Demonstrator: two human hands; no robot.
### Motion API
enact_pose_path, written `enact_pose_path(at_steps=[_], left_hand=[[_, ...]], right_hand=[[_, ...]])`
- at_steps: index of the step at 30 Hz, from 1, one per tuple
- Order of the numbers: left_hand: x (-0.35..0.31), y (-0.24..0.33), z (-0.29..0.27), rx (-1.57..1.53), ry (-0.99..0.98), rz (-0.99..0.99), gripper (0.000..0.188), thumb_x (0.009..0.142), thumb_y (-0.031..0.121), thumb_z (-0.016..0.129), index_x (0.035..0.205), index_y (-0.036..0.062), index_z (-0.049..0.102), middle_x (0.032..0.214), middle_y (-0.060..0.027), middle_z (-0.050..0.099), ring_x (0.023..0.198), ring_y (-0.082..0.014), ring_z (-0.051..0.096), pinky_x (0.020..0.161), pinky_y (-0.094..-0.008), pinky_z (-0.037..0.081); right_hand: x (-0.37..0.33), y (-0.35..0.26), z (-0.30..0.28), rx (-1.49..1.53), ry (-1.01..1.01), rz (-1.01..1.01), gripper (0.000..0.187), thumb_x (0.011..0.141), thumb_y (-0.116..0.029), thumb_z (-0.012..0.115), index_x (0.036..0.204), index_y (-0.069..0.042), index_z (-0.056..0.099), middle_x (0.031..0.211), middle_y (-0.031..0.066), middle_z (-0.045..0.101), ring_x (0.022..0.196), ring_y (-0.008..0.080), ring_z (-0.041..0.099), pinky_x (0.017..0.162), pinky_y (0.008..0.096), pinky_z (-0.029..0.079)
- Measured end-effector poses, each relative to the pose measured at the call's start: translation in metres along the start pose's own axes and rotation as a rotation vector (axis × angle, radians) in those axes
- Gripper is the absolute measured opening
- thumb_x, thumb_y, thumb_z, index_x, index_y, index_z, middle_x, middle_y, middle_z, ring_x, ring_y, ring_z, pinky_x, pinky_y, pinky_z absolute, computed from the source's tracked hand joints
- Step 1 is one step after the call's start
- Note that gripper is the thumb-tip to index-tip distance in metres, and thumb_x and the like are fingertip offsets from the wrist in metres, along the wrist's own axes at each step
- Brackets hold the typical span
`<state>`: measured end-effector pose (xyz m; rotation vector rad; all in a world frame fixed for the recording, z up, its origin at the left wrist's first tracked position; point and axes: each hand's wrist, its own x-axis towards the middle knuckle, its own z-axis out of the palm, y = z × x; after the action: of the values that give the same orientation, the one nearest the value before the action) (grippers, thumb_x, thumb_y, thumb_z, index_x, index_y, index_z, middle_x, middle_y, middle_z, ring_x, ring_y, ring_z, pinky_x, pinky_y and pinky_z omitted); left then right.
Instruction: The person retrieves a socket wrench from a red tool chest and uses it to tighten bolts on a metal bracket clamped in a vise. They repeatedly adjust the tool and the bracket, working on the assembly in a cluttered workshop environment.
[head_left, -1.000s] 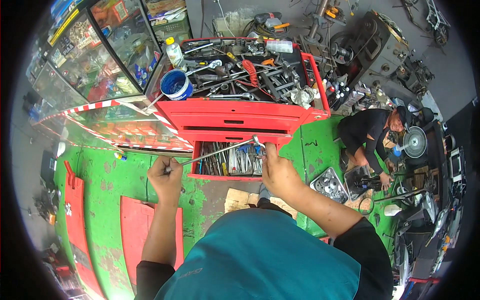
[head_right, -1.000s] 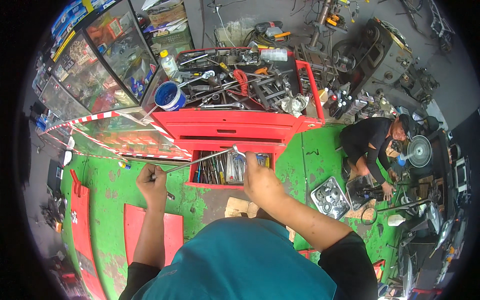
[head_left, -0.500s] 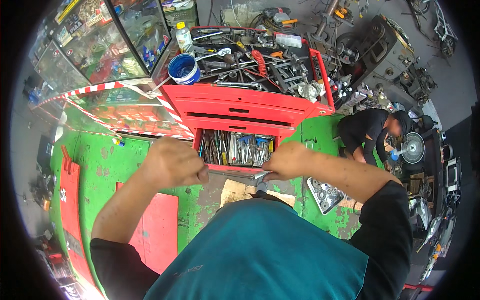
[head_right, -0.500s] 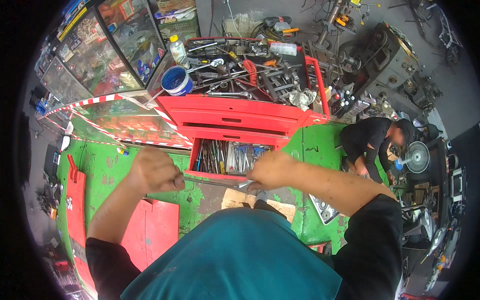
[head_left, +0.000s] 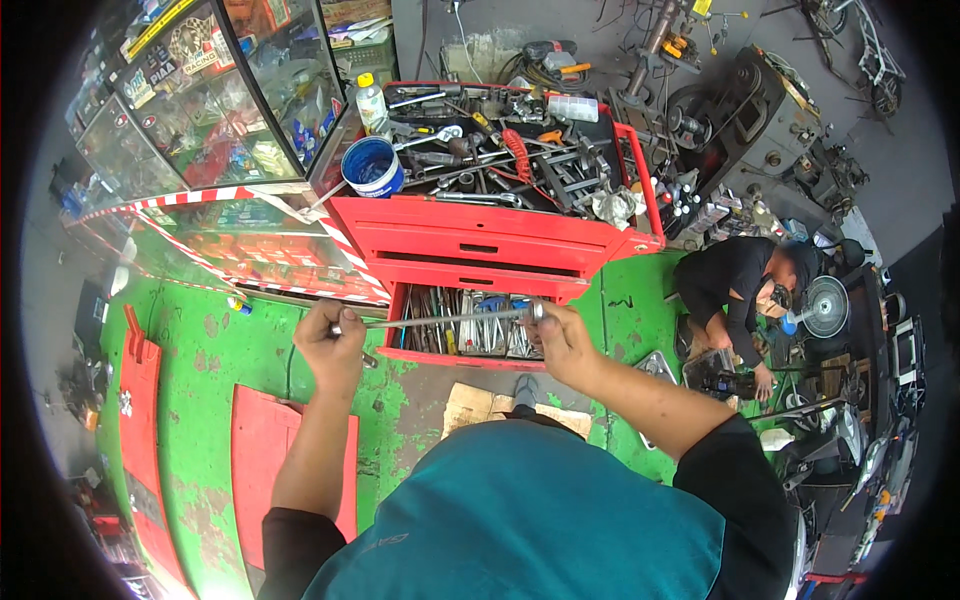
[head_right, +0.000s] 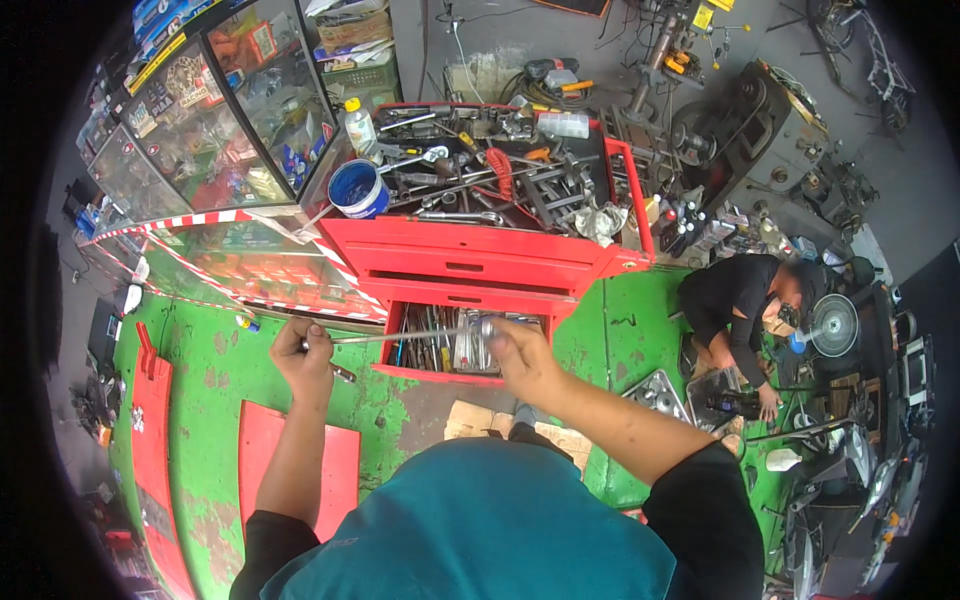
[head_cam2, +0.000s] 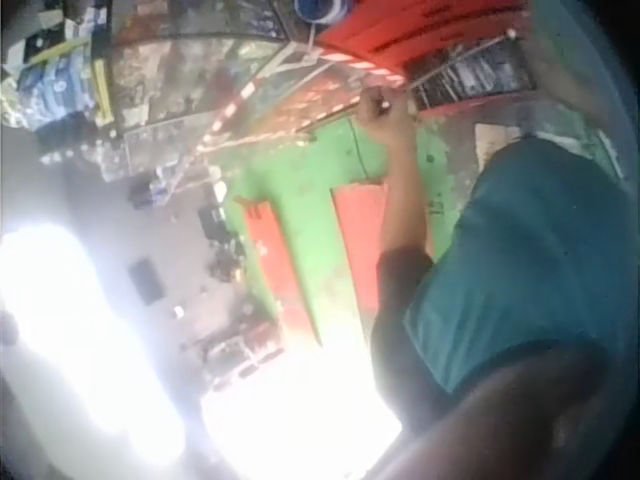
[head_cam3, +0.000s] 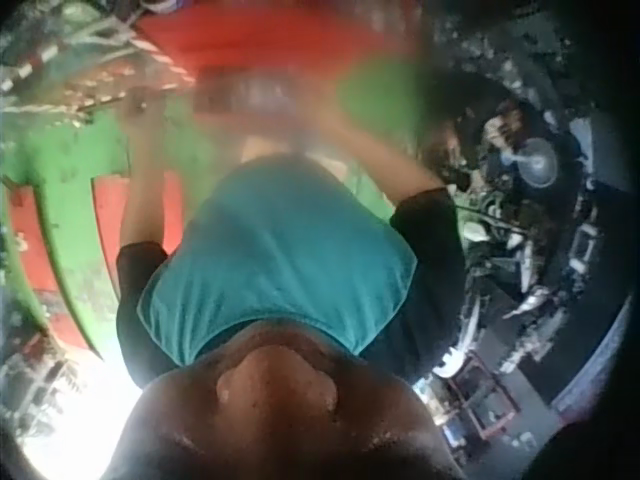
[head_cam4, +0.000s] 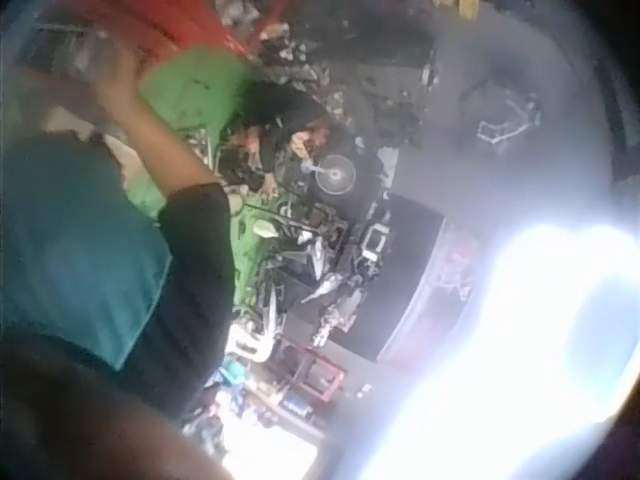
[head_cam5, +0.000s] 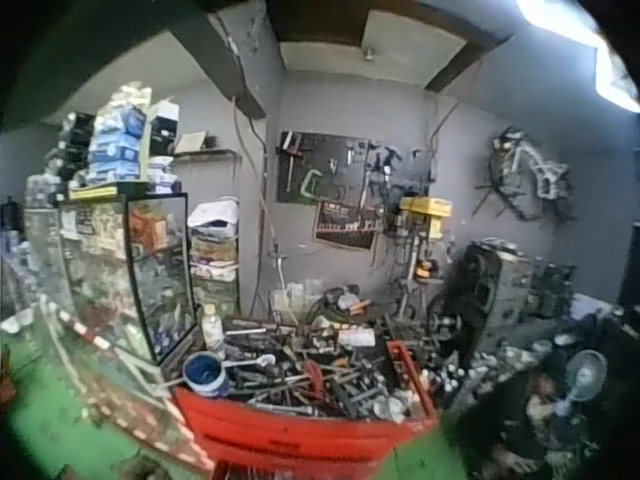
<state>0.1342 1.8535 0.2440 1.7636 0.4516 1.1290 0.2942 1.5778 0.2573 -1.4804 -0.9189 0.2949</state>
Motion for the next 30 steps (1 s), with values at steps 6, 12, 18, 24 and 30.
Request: enact_pose_path(at_steps=[6,12,18,24,30], left_hand=[[0.026,0.042,0.0,0.366,-0.105,0.746,0.02,0.071,0.002,0.073,0.067,0.0089,0.054,0.058,-0.0029,0.055,0.049,-0.0169,0.055,0.047,-0.0301,0.042],[0.056,0.102,-0.002,0.444,-0.654,1.133,0.023,0.061,0.012,0.078,0.067,0.0149,0.055,0.058,0.002,0.056,0.049,-0.0175,0.058,0.045,-0.0329,0.045],[0.081,0.098,0.002,0.318,-0.749,0.882,0.021,0.061,0.007,0.074,0.061,0.012,0.054,0.054,-0.0002,0.052,0.048,-0.0185,0.055,0.046,-0.0304,0.044],[0.042,0.033,-0.007,-0.245,-0.391,-0.181,0.023,0.079,-0.001,0.069,0.065,0.0037,0.052,0.057,0.001,0.052,0.051,-0.0065,0.048,0.047,-0.0262,0.037],[-0.008,0.007,0.015,-0.106,0.034,-0.001,0.021,0.088,-0.002,0.061,0.069,0.0042,0.052,0.063,0.001,0.053,0.051,-0.0072,0.044,0.042,-0.0261,0.031]], right_hand=[[0.009,0.003,-0.008,0.422,-0.225,1.043,0.065,0.098,-0.078,0.029,0.076,-0.017,0.032,0.062,-0.0051,0.022,0.049,0.0087,0.018,0.044,0.0283,0.015],[0.026,-0.02,-0.016,-0.623,-0.663,1.06,0.075,0.103,-0.065,0.031,0.112,0.0,0.068,0.092,0.0214,0.07,0.069,0.0363,0.069,0.065,0.0487,0.057],[0.034,-0.055,-0.024,-1.17,-1.2,-0.08,0.045,0.095,-0.052,0.057,0.086,-0.01,0.069,0.079,0.0154,0.069,0.074,0.0357,0.07,0.064,0.0469,0.055],[0.046,-0.048,-0.051,-0.656,-0.818,-0.788,0.036,0.083,-0.039,0.076,0.081,-0.008,0.057,0.075,0.0069,0.063,0.063,0.0322,0.061,0.054,0.0435,0.049],[0.008,-0.008,0.008,0.106,-0.015,0.216,0.052,0.101,-0.058,0.048,0.085,-0.009,0.049,0.063,0.002,0.041,0.051,0.0116,0.037,0.045,0.0324,0.031]])
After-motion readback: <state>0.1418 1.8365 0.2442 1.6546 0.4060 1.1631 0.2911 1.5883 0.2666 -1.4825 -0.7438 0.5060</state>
